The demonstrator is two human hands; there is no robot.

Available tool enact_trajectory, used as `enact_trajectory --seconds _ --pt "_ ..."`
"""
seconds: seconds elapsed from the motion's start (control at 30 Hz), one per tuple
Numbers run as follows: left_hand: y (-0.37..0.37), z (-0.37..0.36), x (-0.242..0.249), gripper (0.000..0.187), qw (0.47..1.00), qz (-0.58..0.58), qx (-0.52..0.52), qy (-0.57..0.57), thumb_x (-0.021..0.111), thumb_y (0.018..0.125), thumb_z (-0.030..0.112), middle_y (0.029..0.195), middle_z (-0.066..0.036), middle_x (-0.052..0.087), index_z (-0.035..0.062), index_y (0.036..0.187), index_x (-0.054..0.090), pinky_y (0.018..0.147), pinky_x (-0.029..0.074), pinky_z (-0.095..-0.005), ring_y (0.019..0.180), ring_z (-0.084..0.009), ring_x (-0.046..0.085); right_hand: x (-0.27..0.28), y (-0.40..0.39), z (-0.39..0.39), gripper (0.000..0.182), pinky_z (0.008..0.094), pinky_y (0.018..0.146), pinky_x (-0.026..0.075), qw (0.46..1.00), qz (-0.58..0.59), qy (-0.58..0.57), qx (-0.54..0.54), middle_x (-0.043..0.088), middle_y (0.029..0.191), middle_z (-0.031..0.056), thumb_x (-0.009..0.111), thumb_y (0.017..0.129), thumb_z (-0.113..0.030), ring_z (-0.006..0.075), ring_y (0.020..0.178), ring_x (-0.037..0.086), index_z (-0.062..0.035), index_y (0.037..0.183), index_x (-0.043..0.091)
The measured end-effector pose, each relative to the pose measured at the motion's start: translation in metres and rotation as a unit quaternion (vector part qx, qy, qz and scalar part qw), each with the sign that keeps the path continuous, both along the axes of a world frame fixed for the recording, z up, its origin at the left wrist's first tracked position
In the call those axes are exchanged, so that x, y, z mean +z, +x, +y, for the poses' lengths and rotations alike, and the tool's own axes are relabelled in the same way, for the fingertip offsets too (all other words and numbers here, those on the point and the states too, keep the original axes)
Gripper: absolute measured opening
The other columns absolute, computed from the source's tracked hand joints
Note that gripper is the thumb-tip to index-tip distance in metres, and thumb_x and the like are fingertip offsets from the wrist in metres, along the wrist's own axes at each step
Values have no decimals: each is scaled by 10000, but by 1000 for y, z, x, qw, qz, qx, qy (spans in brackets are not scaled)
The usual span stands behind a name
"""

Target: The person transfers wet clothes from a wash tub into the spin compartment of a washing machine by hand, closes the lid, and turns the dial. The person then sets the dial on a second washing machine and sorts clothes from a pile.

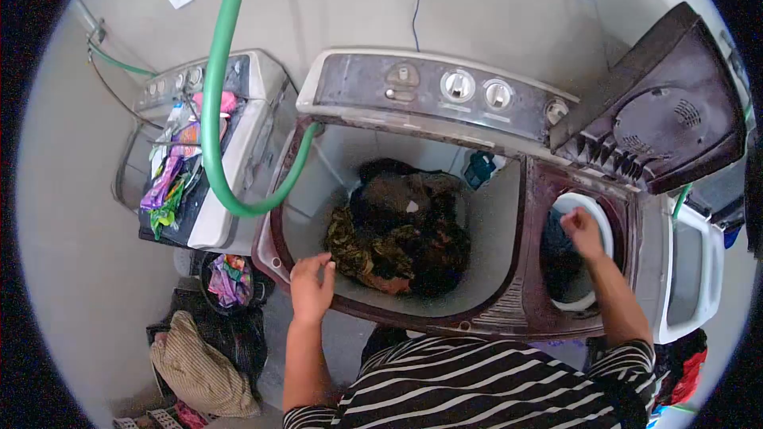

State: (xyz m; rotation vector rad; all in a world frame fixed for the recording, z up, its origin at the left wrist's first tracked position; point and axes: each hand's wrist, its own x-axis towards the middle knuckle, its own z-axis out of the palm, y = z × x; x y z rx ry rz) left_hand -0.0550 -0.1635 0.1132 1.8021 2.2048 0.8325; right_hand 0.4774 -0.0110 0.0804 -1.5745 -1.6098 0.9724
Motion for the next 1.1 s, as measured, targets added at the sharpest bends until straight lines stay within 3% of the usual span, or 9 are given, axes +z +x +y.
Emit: enact_trajectory --seconds 0.17,0.27,0.37,0.47,0.6,0.67,0.77,0.97,1.1 --pt "6 4 -1 159 999 16 -12 27 576 774 177 848 -54 633 73 889 610 789 430 -377 768 -278 572 68 -155 25 90 228 630 398 963 81 -31 256 551 814 9 625 784 -85 107 683 481 -55 829 553" --pt "8 5 0 153 999 37 -7 5 576 768 172 844 -44 635 79 885 608 785 430 -369 761 -269 573 -16 -231 60 181 260 608 443 912 79 -59 399 572 745 24 679 749 -163 146 651 522 -66 849 563" --pt "3 5 -5 148 996 81 -38 20 581 759 168 834 -38 636 94 885 606 772 428 -360 735 -254 573 -108 -290 107 426 314 699 457 853 -163 -106 484 596 899 100 704 693 -299 232 766 570 -48 1004 557" --pt "1 4 -13 140 994 98 -50 26 592 750 165 787 -40 627 106 877 604 770 428 -347 704 -247 568 -142 -320 142 648 313 779 452 826 -308 -226 415 569 1077 117 742 626 -344 228 911 566 -57 1151 493" --pt "6 9 2 120 992 122 -26 -36 602 739 158 742 -44 609 110 849 608 760 431 -344 679 -250 560 -243 -338 155 1159 470 978 296 922 -267 -234 152 188 1424 143 778 492 -521 374 1265 230 -166 1396 146" --pt "7 13 9 111 997 70 -31 -32 605 734 154 723 -51 600 106 833 609 754 436 -354 665 -253 555 -257 -349 138 1191 524 978 261 944 -230 -232 47 75 1448 142 757 504 -557 434 1276 123 -199 1406 66" --pt "-2 11 -2 104 993 87 -67 -32 643 690 158 703 -71 582 99 771 615 618 438 -355 645 -270 543 -254 -369 133 1014 528 953 287 907 -382 -168 57 192 1412 193 735 576 -516 405 1243 249 -196 1386 215" --pt "-3 10 -7 113 993 77 -87 -10 646 690 156 703 -71 581 97 780 613 627 434 -359 642 -265 541 -213 -384 137 877 494 887 328 912 -313 -224 144 301 1270 181 716 606 -435 375 1122 333 -148 1318 293" --pt "-1 12 0 114 993 83 -81 -21 598 728 137 725 -52 609 90 831 611 794 439 -391 673 -252 563 -177 -376 113 768 466 835 361 904 -267 -267 200 388 1156 171 701 630 -370 352 1026 400 -110 1264 355"
